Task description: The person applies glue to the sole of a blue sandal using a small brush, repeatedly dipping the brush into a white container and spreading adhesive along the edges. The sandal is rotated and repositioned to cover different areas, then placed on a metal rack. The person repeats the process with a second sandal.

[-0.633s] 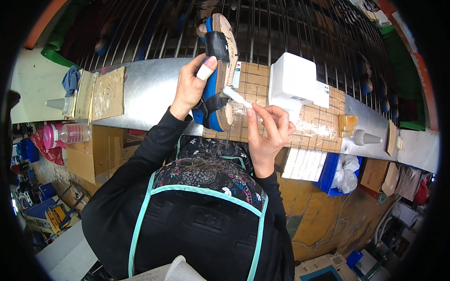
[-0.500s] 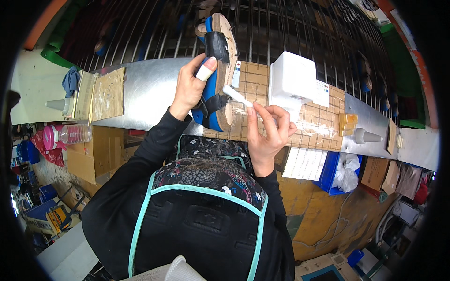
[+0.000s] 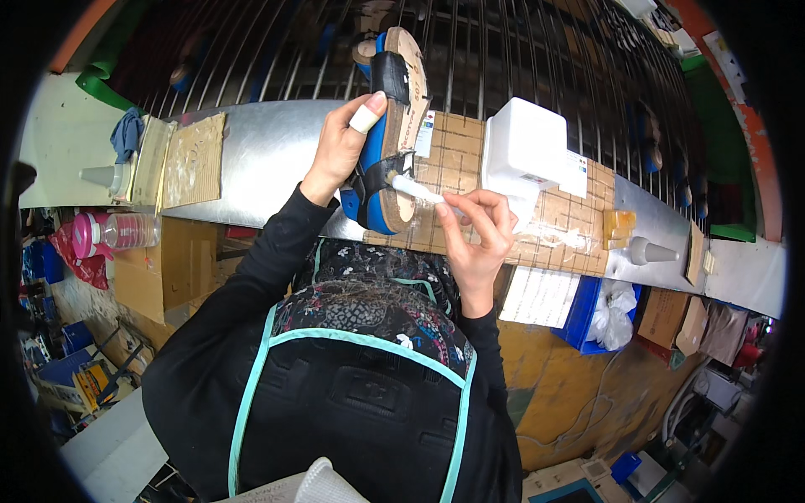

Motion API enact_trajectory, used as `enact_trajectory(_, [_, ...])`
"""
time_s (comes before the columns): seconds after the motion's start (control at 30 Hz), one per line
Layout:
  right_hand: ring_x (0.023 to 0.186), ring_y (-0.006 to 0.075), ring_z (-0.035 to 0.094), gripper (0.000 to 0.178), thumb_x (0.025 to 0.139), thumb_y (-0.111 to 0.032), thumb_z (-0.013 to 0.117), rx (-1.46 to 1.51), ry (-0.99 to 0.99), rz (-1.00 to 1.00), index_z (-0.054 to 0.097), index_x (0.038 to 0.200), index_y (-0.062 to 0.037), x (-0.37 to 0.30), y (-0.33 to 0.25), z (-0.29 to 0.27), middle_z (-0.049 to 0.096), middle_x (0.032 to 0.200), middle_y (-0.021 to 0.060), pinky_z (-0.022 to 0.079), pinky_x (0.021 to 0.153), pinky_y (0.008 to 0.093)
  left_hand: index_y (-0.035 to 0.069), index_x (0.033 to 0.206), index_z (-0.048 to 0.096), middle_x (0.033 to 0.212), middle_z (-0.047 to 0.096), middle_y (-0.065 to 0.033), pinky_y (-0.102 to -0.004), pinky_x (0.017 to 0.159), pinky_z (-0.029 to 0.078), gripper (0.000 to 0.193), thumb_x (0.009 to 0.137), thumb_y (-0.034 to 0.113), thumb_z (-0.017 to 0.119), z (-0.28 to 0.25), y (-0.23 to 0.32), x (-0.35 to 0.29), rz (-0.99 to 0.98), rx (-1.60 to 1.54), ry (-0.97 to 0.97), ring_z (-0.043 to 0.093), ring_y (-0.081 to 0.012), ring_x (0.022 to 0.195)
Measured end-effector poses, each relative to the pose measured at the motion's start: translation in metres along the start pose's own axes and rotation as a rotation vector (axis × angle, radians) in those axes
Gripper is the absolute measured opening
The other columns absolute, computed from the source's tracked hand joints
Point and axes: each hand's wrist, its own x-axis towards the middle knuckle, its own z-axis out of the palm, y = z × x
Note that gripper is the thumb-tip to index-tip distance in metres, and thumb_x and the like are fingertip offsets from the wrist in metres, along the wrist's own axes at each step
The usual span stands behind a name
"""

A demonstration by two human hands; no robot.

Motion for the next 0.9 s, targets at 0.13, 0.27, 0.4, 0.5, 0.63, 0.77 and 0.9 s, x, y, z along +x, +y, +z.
enact_trajectory(0.13, [0.067,0.0101,0.050,0.018,0.074,-0.007,0.079,0.002,-0.034,-0.024,0.074,0.091,-0.0063,0.001,0.001,-0.003,0.059,0.086,0.0019,0.037,0.070,0.0249,-0.007,0.103,0.066,0.080,0.066,-0.0092,-0.0256,0.067,0.047,0.065,0.088,0.055,0.059,0.001,-0.003,0.003,-0.022,-0.091,-0.017,0.060,-0.0116,0.076])
enact_trajectory(0.27, [0.068,0.0102,0.051,0.016,0.074,-0.007,0.079,0.225,-0.125,0.035,0.075,0.090,-0.0056,0.008,0.005,-0.011,0.058,0.086,0.0021,0.037,0.068,0.0243,-0.007,0.100,0.066,0.081,0.065,-0.0068,-0.0243,0.067,0.047,0.065,0.090,0.056,0.057,0.002,-0.006,0.004,-0.104,-0.136,-0.072,0.058,-0.0104,0.076])
enact_trajectory(0.4, [0.071,0.0113,0.053,0.015,0.074,-0.007,0.079,0.244,-0.155,0.045,0.075,0.088,-0.0045,0.016,0.003,-0.011,0.058,0.086,0.0031,0.041,0.063,0.0230,-0.005,0.103,0.065,0.090,0.065,-0.0064,-0.0238,0.072,0.047,0.065,0.093,0.058,0.052,0.005,-0.014,0.005,-0.159,-0.318,-0.120,0.059,-0.0094,0.078])
enact_trajectory(0.5, [0.068,0.0117,0.053,0.015,0.075,-0.008,0.079,0.087,-0.051,-0.074,0.076,0.089,-0.0049,0.033,-0.002,-0.007,0.058,0.086,0.0036,0.042,0.058,0.0216,0.000,0.128,0.052,0.114,0.063,-0.0089,-0.0262,0.084,0.051,0.071,0.097,0.061,0.035,0.009,-0.023,0.010,-0.111,-0.409,-0.272,0.063,-0.0140,0.096])
enact_trajectory(0.63, [0.060,0.0097,0.050,0.013,0.076,-0.014,0.079,0.037,0.154,-0.039,0.076,0.088,-0.0099,0.081,-0.006,-0.012,0.059,0.088,0.0022,0.038,0.067,0.0260,0.001,0.140,0.040,0.131,0.055,-0.0149,-0.0326,0.096,0.048,0.087,0.091,0.073,0.031,0.012,-0.030,0.013,-0.167,-0.382,-0.456,0.058,-0.0205,0.114])
enact_trajectory(0.77, [0.060,0.0097,0.049,0.013,0.077,-0.020,0.078,-0.259,0.325,-0.168,0.076,0.087,-0.0120,0.110,-0.007,-0.016,0.060,0.089,-0.0004,0.031,0.076,0.0307,0.002,0.142,0.038,0.133,0.053,-0.0161,-0.0356,0.097,0.049,0.092,0.087,0.076,0.035,0.017,-0.026,0.008,-0.225,-0.561,-0.467,0.057,-0.0227,0.116])
enact_trajectory(0.9, [0.062,0.0102,0.049,0.015,0.076,-0.021,0.078,-0.558,0.407,-0.401,0.076,0.088,-0.0126,0.076,-0.012,-0.007,0.062,0.091,-0.0005,0.028,0.078,0.0305,0.003,0.142,0.037,0.132,0.053,-0.0179,-0.0380,0.092,0.053,0.091,0.086,0.075,0.038,0.019,-0.028,0.009,-0.224,-0.714,-0.382,0.060,-0.0257,0.111])
